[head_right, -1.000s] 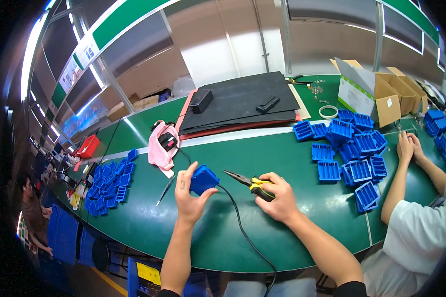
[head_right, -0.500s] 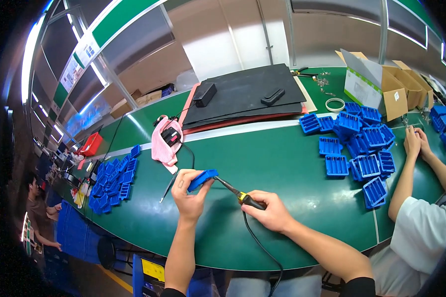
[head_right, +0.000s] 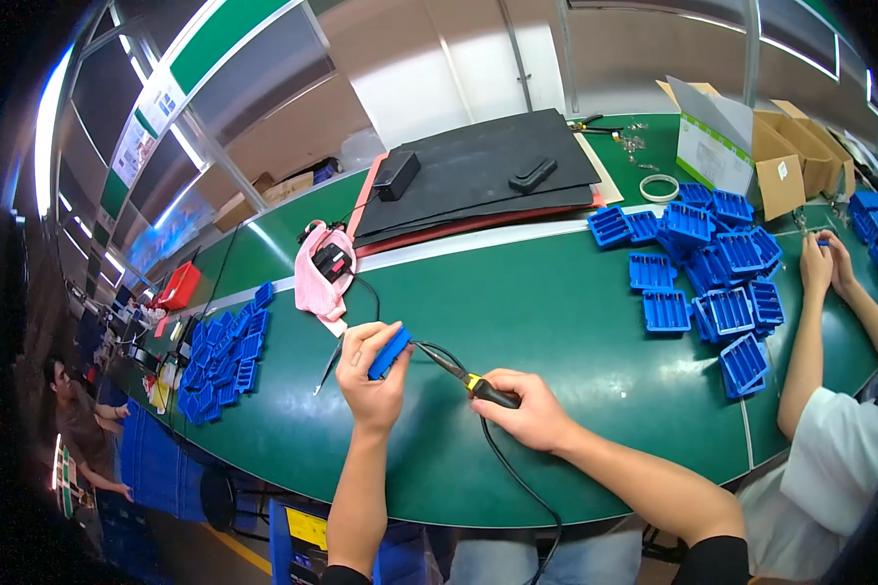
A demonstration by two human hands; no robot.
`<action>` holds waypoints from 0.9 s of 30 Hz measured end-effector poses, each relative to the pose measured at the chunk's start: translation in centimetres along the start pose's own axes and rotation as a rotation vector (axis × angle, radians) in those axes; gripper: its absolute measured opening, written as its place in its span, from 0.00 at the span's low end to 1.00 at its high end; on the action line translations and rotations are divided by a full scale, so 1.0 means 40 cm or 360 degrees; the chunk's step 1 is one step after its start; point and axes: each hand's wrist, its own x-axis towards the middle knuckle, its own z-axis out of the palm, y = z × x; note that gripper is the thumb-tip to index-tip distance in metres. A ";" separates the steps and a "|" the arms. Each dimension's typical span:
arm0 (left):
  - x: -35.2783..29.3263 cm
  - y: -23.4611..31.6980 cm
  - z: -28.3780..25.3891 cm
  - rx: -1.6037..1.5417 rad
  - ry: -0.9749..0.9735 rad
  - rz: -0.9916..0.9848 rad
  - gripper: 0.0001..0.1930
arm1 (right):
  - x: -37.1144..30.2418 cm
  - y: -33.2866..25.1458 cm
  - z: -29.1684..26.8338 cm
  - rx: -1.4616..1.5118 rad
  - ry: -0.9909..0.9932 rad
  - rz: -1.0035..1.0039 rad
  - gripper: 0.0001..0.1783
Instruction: Soldering electrical wires onto blue plastic housing units at a factory workbench.
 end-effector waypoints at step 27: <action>-0.013 0.012 0.010 -0.0158 0.0029 -0.0157 0.16 | 0.000 -0.004 0.038 -0.0152 -0.0045 -0.0110 0.09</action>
